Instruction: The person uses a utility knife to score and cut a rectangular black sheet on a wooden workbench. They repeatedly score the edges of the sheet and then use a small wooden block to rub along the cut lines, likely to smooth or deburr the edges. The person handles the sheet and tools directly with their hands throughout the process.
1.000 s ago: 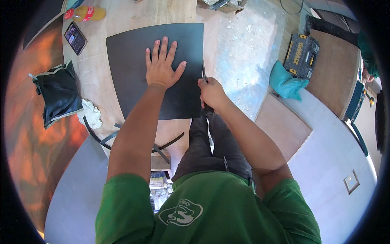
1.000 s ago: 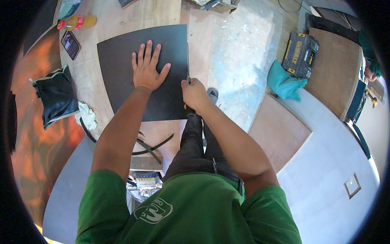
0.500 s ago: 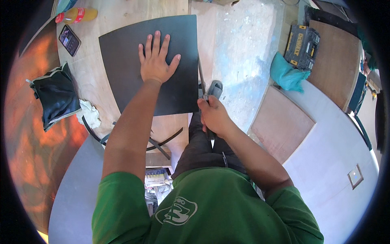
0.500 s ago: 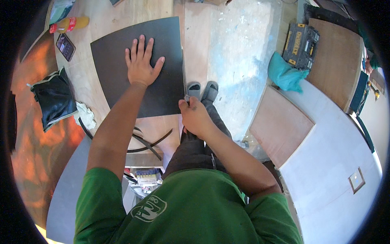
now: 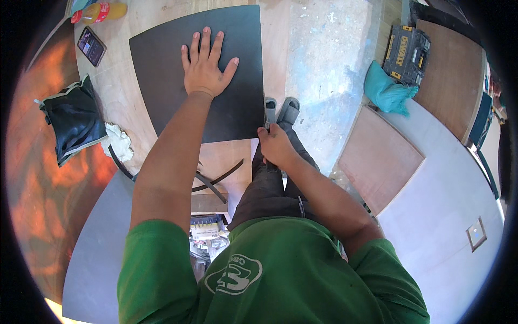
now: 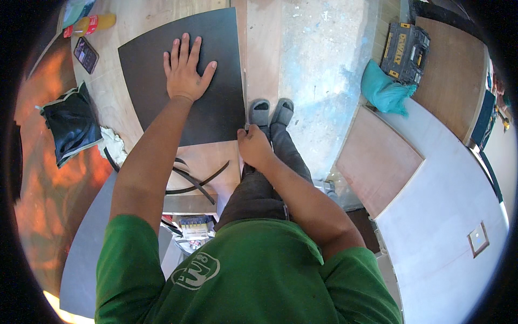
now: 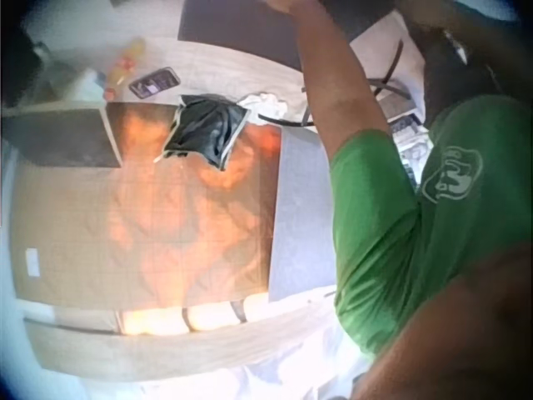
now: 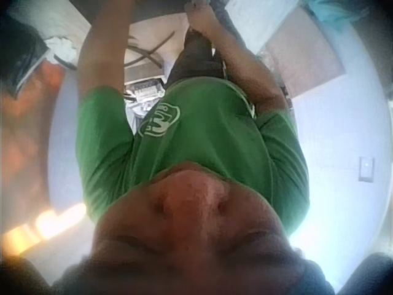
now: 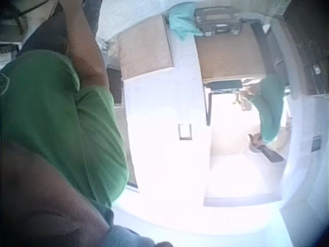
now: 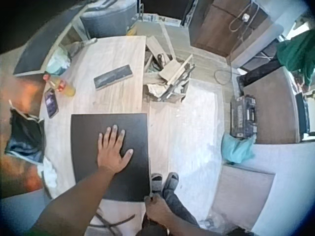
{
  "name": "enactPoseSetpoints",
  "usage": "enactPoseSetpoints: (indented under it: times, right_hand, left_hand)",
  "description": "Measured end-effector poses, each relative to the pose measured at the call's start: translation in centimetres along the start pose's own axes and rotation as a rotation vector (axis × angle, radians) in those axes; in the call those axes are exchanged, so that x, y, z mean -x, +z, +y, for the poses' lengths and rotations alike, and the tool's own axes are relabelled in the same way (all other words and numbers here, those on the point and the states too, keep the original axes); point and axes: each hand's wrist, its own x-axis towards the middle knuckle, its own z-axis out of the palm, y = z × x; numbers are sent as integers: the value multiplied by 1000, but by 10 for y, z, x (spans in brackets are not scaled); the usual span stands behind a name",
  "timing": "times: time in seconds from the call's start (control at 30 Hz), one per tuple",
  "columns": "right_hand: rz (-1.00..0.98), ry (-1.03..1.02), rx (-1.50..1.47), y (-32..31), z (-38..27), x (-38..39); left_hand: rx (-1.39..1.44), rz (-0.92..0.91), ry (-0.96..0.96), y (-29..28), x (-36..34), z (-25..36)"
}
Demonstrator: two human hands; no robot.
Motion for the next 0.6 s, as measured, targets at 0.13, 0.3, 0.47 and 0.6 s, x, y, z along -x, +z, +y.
enactPoseSetpoints:
  times: [0.13,0.3,0.47,0.6]
  right_hand:
    - [-82,303,-271,-20,-55,62]
    - [43,93,-102,15,22,20]
    - [-84,201,-228,-16,-31,60]
    - [-71,235,-228,-9,-22,67]
  left_hand:
    - [-29,-1,-12,1,3,-4]
    - [-21,26,14,0,-3,2]
    - [-30,44,-1,4,1,-4]
    - [-46,37,8,2,-1,2]
